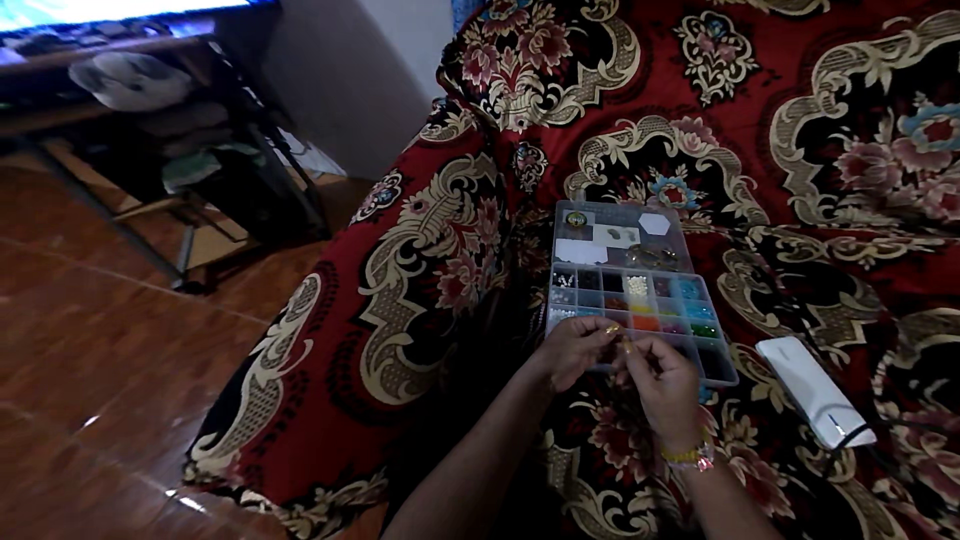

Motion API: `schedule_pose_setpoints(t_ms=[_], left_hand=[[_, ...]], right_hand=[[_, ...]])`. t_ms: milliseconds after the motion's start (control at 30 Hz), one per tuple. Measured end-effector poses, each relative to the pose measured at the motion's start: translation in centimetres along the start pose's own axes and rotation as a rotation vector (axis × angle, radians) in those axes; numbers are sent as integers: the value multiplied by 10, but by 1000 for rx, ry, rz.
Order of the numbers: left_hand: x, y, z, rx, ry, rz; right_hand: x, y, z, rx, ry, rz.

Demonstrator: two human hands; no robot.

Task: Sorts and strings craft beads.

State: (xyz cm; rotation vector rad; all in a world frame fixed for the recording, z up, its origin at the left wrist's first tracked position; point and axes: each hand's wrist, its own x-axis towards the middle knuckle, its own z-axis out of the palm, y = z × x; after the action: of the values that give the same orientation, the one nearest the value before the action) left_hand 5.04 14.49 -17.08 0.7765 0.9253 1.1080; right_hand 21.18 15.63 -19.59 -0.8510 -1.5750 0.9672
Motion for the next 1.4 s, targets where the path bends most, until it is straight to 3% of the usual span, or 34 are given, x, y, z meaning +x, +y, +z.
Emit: schedule_pose_setpoints(t_ms=[700, 1233, 1400], left_hand=[[-2, 1, -2, 134, 16, 71], [2, -1, 2, 80, 41, 121], [2, -1, 1, 74, 18, 136]], right_hand=[[-2, 0, 3, -51, -19, 0], [1, 0, -4, -101, -79, -42], [3, -2, -6, 7, -84, 32]])
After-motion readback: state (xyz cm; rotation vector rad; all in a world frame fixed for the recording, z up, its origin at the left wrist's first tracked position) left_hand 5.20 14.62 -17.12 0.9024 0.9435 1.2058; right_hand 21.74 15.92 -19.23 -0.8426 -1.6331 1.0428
